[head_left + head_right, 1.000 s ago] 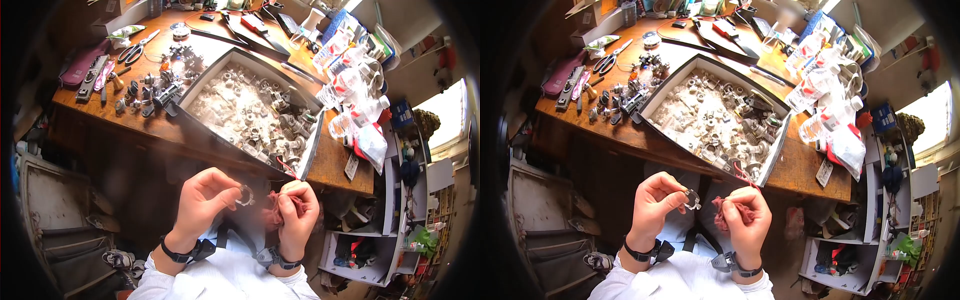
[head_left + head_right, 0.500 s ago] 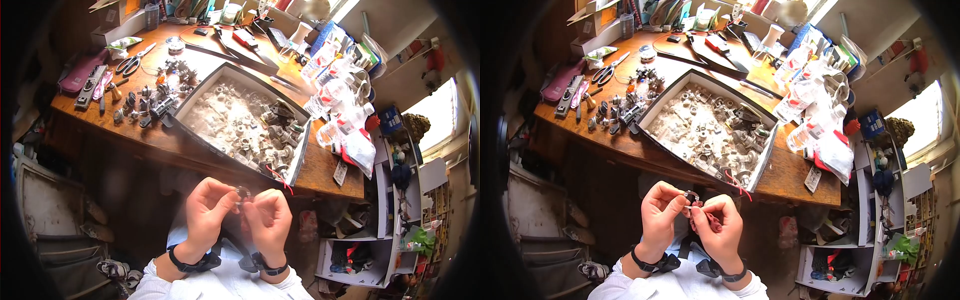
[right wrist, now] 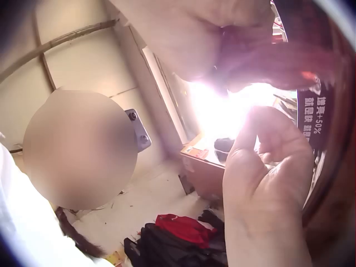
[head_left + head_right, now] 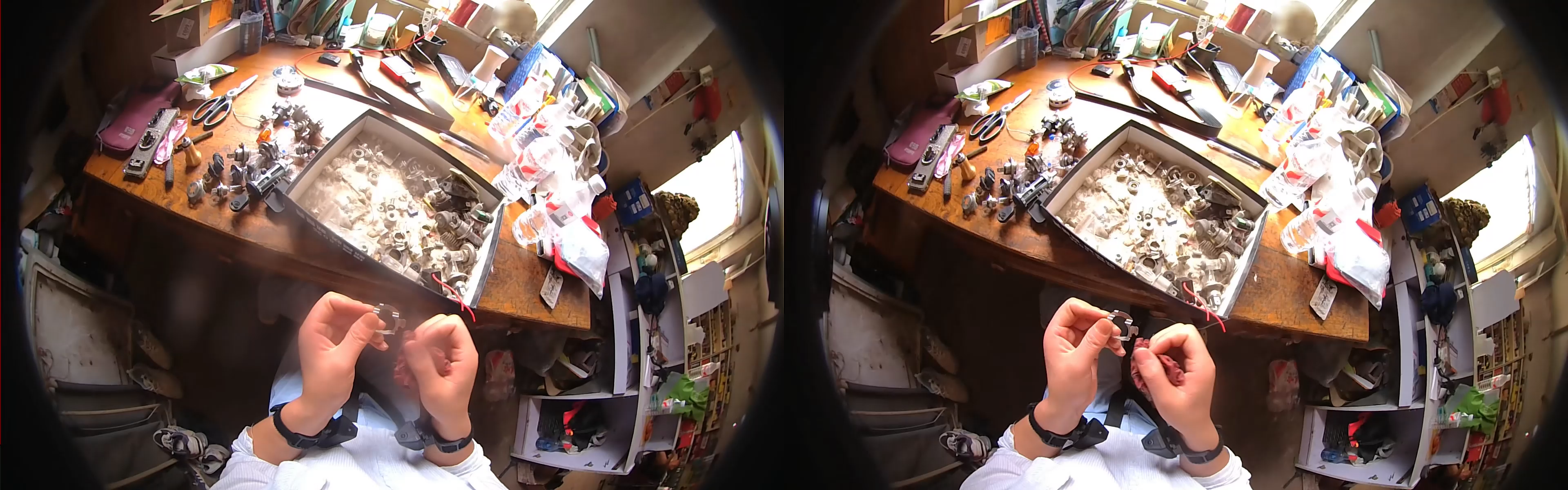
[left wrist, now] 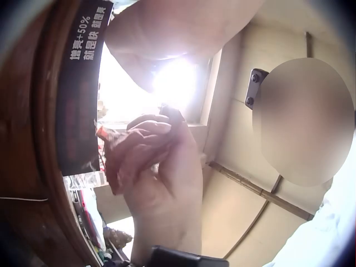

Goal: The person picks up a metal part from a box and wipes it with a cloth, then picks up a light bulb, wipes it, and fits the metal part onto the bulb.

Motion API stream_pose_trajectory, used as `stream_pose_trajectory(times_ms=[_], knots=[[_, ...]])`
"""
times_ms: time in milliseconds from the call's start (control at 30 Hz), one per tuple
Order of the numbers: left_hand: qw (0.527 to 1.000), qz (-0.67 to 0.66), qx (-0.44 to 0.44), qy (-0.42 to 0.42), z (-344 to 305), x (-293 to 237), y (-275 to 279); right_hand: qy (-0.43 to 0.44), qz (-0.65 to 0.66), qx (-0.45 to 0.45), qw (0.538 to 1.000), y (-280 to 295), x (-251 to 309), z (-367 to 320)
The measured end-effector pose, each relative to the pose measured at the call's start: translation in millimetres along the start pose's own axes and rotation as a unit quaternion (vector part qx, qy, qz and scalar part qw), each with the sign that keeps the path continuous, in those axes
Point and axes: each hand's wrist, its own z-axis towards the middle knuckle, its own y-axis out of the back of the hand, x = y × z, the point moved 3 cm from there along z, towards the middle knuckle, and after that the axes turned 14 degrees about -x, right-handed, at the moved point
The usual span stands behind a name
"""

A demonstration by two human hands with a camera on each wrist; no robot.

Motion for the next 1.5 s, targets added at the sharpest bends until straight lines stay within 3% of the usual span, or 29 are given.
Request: stream_pose_trajectory(times_ms=[67,233,333,433,500,567,633,900,1033,1100,1200,1433,1500], knots=[[0.999,0.029,0.008,-0.034,-1,-4,-2,-0.005,0.019,-0.048,0.999,0,3,-1],[0.996,0.038,0.002,-0.076,-6,-1,-5,-0.017,0.006,-0.021,1.0,-1,-2,-1],[0.994,0.041,0.001,-0.106,-8,-1,-7,-0.043,0.073,-0.033,0.996,-4,-6,-2],[0.991,0.047,0.006,-0.122,-12,1,-9,-0.025,0.097,-0.072,0.992,-8,-11,-2],[0.991,0.051,0.013,-0.121,-14,4,-9,0.06,0.062,-0.111,0.99,-9,-8,-3],[0.982,0.078,0.019,-0.17,-15,6,-7,0.075,0.034,-0.108,0.991,-9,-7,-2],[0.986,0.051,0.014,-0.158,-15,4,-8,0.099,-0.02,-0.097,0.99,-10,-5,-3],[0.989,0.056,0.041,-0.13,-11,5,-10,0.118,-0.028,-0.107,0.987,-7,1,-1],[0.99,0.057,0.035,-0.123,-7,3,-6,0.072,-0.058,-0.076,0.993,-2,-2,-1],[0.998,-0.003,0.003,-0.069,-2,2,-3,0.047,-0.083,-0.053,0.994,-3,-5,-2],[0.999,-0.013,-0.005,-0.038,1,3,-4,0.011,-0.011,-0.095,0.995,-2,-8,-4],[0.991,-0.073,0.053,0.095,1,11,-3,0.022,-0.032,-0.071,0.997,-5,4,1],[0.96,-0.14,0.094,0.226,2,17,-2,0.02,-0.023,-0.068,0.997,-5,2,1]])
